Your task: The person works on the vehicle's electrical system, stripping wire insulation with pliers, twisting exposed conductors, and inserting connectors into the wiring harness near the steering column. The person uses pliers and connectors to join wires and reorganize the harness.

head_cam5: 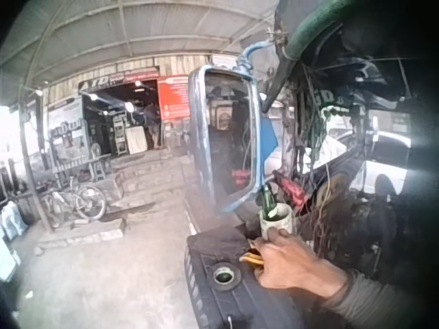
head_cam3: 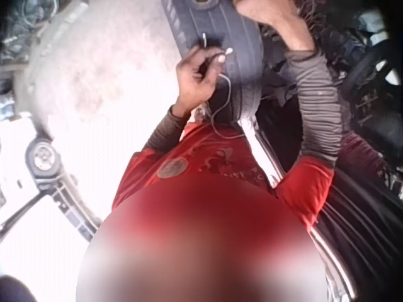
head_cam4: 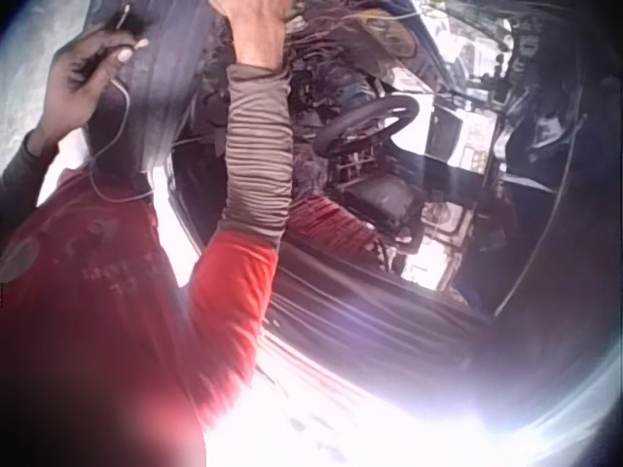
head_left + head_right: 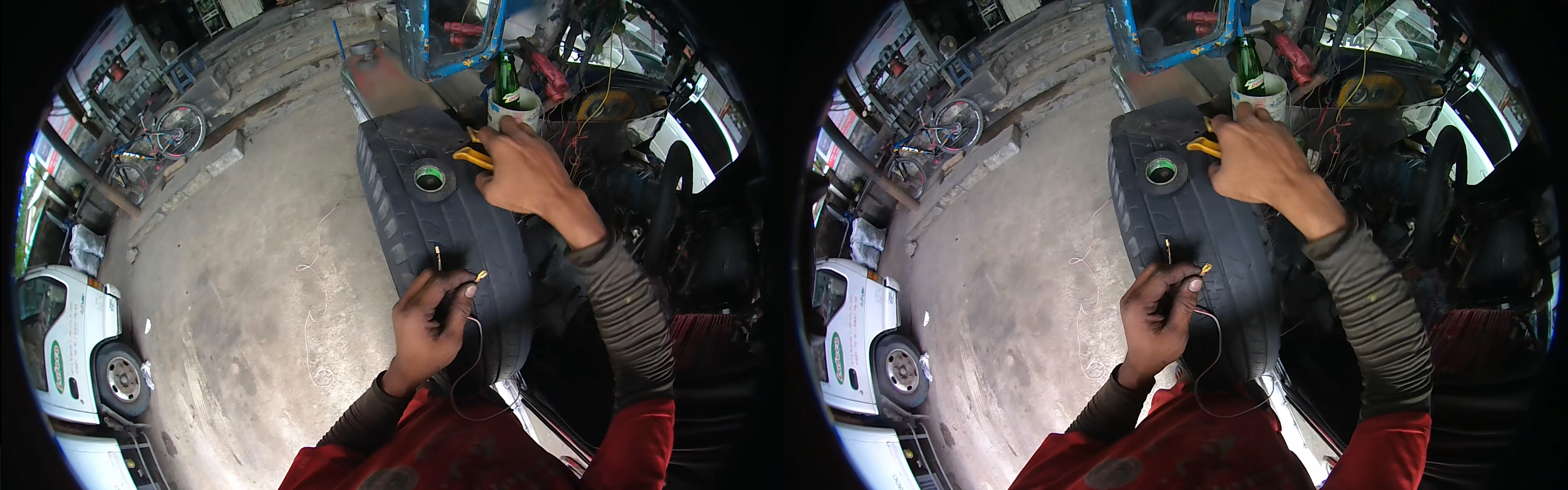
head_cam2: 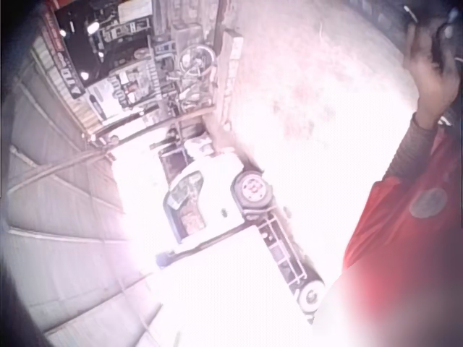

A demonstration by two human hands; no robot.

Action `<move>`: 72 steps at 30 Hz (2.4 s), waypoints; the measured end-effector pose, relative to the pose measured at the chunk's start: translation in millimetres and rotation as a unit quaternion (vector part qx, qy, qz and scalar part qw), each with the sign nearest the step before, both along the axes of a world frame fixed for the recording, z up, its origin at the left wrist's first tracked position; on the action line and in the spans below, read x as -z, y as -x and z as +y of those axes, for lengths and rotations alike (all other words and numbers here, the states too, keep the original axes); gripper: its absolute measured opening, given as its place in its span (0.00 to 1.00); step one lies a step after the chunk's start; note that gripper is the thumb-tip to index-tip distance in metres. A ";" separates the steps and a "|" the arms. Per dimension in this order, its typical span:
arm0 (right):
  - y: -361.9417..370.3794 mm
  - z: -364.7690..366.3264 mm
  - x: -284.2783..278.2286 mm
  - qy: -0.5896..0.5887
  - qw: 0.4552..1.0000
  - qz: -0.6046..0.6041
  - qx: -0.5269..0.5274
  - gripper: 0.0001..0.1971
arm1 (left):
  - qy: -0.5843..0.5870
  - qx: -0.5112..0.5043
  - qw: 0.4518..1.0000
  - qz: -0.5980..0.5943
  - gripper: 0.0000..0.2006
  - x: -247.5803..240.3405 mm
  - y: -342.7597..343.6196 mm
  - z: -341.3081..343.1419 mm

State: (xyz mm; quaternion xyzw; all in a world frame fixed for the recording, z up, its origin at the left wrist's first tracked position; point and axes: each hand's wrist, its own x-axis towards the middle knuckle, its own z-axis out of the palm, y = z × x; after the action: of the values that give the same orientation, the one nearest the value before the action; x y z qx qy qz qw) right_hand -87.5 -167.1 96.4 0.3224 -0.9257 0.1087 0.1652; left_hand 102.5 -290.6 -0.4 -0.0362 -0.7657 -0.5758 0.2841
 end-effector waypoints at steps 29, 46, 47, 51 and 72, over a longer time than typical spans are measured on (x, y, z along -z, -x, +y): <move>-180.9 124.6 81.5 0.003 1.000 -0.021 -0.004 0.23 | -0.194 0.172 0.959 -0.116 0.08 -13.7 -0.5 -24.4; -198.4 117.6 85.8 0.009 0.998 -0.044 0.039 0.23 | -0.171 0.117 0.976 -0.068 0.08 -7.7 -1.4 -9.9; -198.6 118.6 86.0 0.012 0.998 -0.048 0.037 0.23 | -0.167 0.114 0.977 -0.061 0.08 -7.0 -1.2 -9.4; -199.2 118.5 87.1 0.030 0.993 -0.102 0.043 0.22 | -0.166 0.109 0.979 -0.047 0.07 -4.4 -1.3 -7.3; -208.4 95.1 81.5 -0.030 0.993 -0.025 0.110 0.27 | -0.062 0.092 0.994 -0.001 0.07 3.6 0.8 -7.1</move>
State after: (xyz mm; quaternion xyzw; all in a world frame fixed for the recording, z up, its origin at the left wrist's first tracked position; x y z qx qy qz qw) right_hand 120.9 -72.0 14.9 0.2203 -0.9623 0.0699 0.1436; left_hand 101.7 -297.7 -4.0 -0.0882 -0.7222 -0.6461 0.2307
